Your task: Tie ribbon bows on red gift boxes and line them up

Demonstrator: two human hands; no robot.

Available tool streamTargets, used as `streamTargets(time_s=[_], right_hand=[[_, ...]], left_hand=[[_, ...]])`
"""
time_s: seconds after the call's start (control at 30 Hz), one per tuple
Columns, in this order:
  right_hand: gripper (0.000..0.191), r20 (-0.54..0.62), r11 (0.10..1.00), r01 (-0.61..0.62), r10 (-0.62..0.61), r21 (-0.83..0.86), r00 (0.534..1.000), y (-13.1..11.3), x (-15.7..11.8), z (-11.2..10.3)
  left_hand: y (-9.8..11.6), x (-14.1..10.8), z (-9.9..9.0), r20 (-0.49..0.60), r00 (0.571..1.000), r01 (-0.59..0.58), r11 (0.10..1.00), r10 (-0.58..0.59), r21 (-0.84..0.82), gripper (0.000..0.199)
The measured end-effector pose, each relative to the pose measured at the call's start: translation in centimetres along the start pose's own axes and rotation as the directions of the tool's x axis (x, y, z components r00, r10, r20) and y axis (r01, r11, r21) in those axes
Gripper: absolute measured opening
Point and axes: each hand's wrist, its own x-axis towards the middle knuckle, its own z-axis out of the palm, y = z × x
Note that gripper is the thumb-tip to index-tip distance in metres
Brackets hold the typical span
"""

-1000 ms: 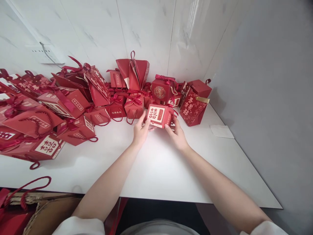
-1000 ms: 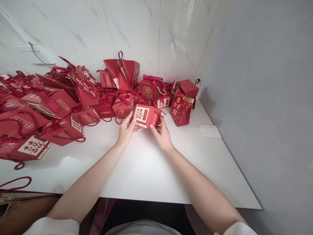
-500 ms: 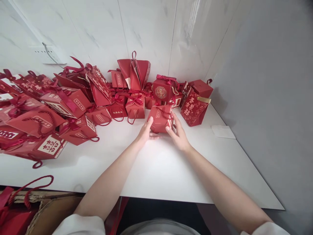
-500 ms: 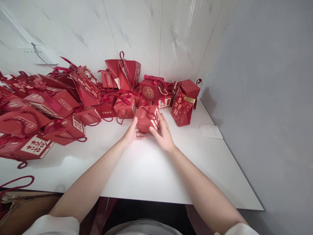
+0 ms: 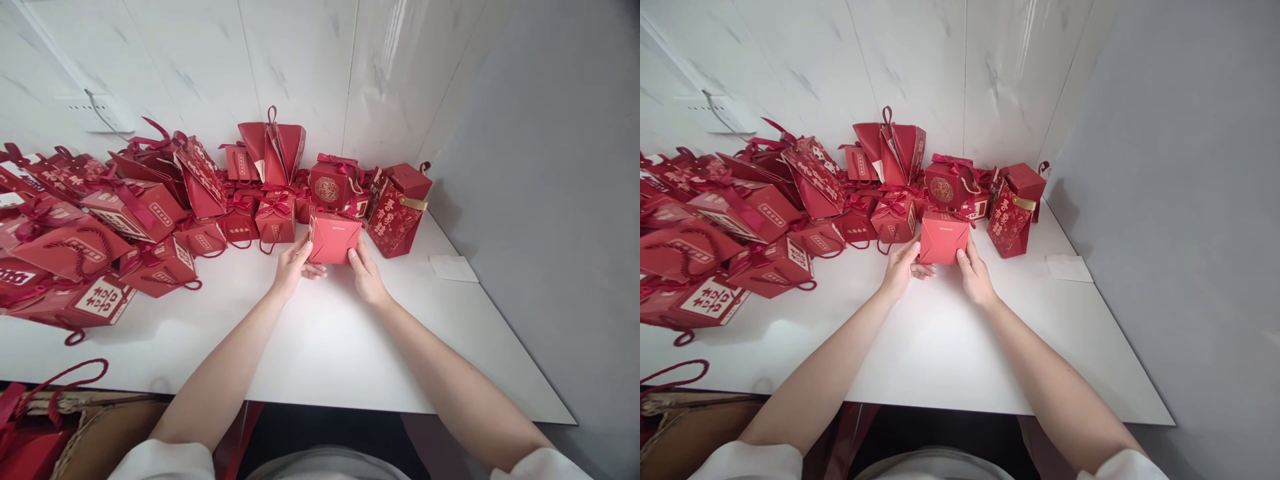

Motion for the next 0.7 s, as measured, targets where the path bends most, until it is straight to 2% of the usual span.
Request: streamTargets(time_s=[0.13, 0.3, 0.7], right_hand=[[0.069, 0.04, 1.0, -0.017, 0.017, -0.007, 0.999, -0.42, -0.03, -0.24], [0.088, 0.104, 0.999, -0.013, 0.009, 0.037, 0.995, -0.78, -0.25, -0.07], [0.086, 0.077, 1.0, 0.016, -0.017, 0.015, 0.997, -0.96, -0.21, -0.17]], left_hand=[[-0.11, -0.01, -0.01, 0.001, 1.0, 0.004, 1.0, -0.004, 0.001, 0.084], [-0.35, 0.18, -0.11, -0.022, 1.0, -0.005, 1.0, 0.004, -0.008, 0.08], [-0.65, 0.47, -0.19, -0.023, 1.0, -0.015, 1.0, 0.015, -0.021, 0.083]])
